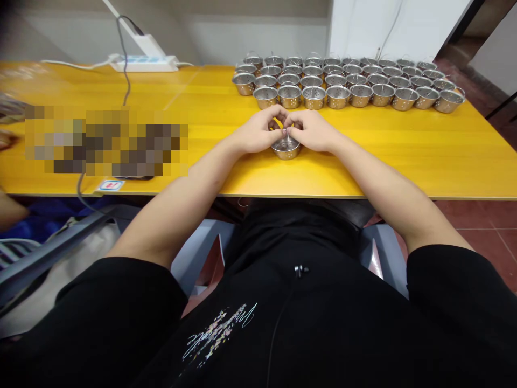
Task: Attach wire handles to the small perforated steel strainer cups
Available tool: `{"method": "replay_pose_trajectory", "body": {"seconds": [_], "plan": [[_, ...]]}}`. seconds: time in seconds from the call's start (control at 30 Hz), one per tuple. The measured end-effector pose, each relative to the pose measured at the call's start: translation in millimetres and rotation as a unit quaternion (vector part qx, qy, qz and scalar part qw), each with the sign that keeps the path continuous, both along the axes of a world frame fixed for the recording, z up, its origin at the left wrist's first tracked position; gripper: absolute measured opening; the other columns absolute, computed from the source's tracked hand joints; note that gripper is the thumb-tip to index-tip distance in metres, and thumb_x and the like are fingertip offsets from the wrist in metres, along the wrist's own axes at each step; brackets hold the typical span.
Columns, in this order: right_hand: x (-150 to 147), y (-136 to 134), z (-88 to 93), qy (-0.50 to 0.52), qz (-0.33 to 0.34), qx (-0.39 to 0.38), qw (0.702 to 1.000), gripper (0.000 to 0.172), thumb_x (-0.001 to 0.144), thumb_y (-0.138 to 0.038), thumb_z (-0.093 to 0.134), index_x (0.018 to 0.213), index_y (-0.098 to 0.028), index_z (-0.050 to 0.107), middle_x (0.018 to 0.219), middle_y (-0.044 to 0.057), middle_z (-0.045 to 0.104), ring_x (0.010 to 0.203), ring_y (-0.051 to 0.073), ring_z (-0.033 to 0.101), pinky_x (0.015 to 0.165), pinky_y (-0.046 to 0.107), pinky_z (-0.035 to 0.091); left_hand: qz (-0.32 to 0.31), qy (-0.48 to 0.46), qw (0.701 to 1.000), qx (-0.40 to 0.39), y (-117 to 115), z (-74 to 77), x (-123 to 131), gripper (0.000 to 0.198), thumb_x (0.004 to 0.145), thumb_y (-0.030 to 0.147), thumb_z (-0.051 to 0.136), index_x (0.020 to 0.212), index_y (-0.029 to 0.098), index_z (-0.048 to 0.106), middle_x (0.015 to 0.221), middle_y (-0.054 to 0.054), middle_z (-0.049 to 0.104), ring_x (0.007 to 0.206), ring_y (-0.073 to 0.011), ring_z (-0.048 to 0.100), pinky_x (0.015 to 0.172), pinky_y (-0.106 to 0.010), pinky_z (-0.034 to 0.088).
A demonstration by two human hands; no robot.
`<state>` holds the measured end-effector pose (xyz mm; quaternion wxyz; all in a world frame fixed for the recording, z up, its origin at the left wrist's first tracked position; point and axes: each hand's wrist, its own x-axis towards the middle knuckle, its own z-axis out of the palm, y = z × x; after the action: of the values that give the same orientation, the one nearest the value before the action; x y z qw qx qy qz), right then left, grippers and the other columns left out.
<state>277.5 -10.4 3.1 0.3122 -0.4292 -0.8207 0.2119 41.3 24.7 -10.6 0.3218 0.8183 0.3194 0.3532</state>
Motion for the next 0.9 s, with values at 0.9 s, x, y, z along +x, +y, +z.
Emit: {"method": "replay_pose_trajectory", "body": {"seconds": [0.9], "plan": [[-4.5, -3.2, 8.0, 0.084, 0.014, -0.018, 0.996, 0.015, 0.089, -0.02, 0.098, 0.096, -0.021, 0.085, 0.09, 0.005, 0.08, 0.083, 0.024, 0.069, 0.081, 0.039, 0.06, 0.072, -0.03, 0.989, 0.125, 11.1, 10.3, -7.2, 0.061, 0.109, 0.086, 0.078, 0.121, 0.027, 0.077, 0.113, -0.011, 0.085, 0.137, -0.0371, 0.072, 0.116, -0.06, 0.06]]}}
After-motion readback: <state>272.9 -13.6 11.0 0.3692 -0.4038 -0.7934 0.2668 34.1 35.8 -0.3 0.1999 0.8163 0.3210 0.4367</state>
